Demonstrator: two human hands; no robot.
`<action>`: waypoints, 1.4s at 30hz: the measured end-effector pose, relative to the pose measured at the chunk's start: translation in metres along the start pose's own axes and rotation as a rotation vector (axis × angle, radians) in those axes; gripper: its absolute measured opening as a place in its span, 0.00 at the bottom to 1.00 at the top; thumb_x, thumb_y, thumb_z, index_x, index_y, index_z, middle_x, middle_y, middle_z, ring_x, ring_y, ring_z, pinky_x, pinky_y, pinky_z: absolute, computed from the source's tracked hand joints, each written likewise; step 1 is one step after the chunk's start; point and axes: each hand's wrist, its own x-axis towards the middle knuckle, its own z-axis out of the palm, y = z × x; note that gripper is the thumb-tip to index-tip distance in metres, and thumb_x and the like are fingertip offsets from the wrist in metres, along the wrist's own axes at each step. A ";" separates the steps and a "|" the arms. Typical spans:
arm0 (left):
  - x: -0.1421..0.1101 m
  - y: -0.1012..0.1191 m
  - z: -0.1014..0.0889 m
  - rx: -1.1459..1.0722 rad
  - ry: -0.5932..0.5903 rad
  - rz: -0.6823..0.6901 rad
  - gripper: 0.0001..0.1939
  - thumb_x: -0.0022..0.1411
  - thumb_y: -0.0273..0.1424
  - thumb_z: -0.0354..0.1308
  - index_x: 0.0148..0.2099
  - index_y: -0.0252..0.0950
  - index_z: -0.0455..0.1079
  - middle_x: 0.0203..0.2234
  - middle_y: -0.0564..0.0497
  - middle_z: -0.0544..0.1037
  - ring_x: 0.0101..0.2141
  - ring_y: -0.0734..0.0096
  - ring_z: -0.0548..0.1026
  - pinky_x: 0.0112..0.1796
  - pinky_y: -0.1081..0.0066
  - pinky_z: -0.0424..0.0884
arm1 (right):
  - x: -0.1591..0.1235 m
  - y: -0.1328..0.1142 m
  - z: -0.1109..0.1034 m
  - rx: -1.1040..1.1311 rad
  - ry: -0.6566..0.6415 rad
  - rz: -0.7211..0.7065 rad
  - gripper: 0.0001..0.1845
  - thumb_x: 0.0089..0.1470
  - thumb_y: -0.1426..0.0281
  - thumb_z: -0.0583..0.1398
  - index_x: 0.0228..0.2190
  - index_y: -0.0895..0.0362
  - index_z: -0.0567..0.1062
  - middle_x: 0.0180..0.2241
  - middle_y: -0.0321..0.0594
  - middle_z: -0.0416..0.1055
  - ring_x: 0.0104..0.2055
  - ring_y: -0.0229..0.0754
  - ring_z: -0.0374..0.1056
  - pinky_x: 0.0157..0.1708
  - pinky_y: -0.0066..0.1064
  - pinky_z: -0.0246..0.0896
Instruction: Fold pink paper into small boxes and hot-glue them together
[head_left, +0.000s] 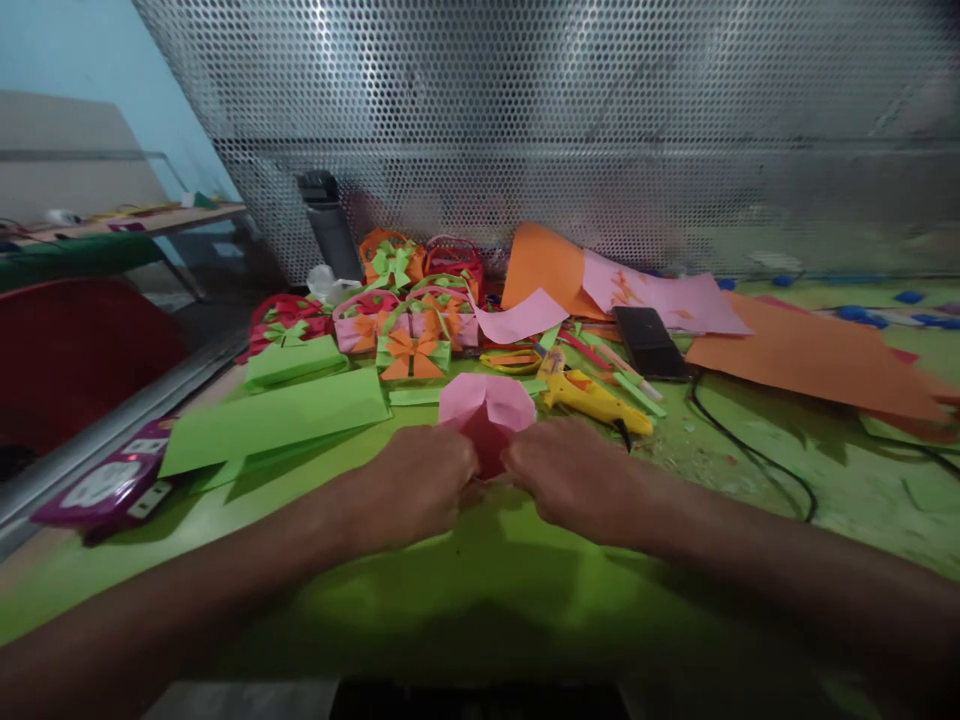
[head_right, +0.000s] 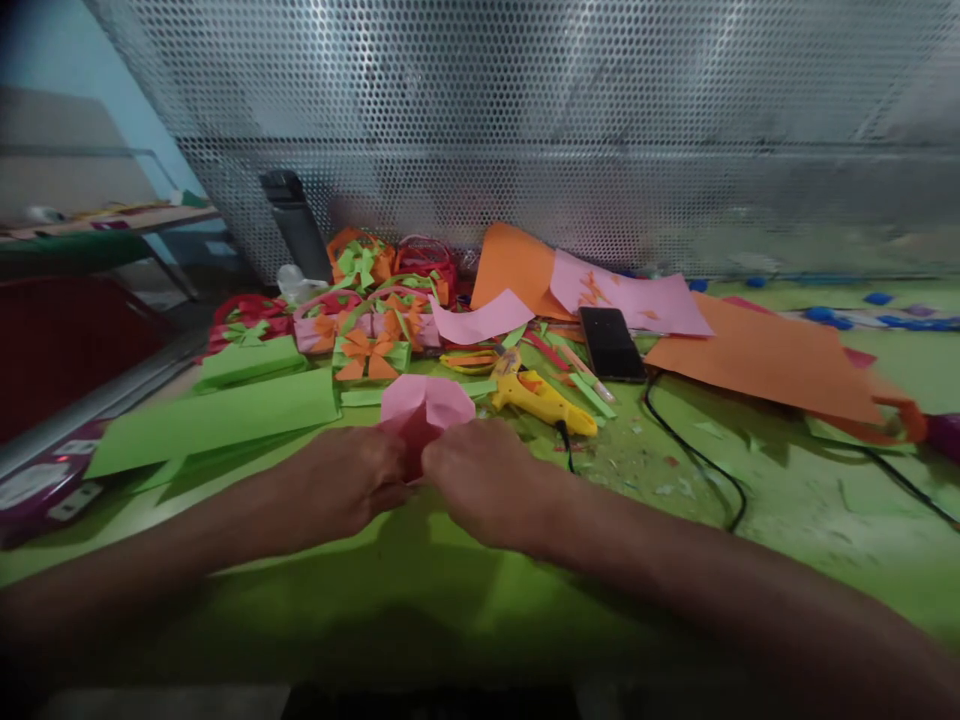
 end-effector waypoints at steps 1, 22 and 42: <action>0.000 0.001 -0.001 0.019 -0.016 -0.014 0.17 0.60 0.36 0.46 0.25 0.34 0.69 0.20 0.48 0.73 0.20 0.71 0.68 0.21 0.72 0.52 | 0.000 0.000 -0.002 0.001 -0.012 -0.018 0.06 0.41 0.78 0.55 0.21 0.60 0.72 0.22 0.44 0.72 0.24 0.42 0.66 0.19 0.28 0.45; 0.000 -0.004 -0.001 0.059 0.158 -0.049 0.13 0.59 0.26 0.45 0.26 0.32 0.68 0.19 0.51 0.72 0.20 0.75 0.66 0.23 0.74 0.55 | 0.000 0.011 0.022 -0.023 0.181 0.035 0.09 0.48 0.79 0.51 0.31 0.61 0.69 0.28 0.42 0.68 0.34 0.43 0.63 0.44 0.51 0.46; -0.009 0.001 -0.001 0.061 0.118 0.011 0.09 0.57 0.23 0.47 0.29 0.35 0.66 0.20 0.51 0.72 0.21 0.72 0.67 0.22 0.73 0.55 | -0.005 0.003 0.016 -0.013 0.104 0.042 0.10 0.45 0.79 0.50 0.29 0.58 0.68 0.22 0.39 0.70 0.23 0.38 0.63 0.20 0.31 0.33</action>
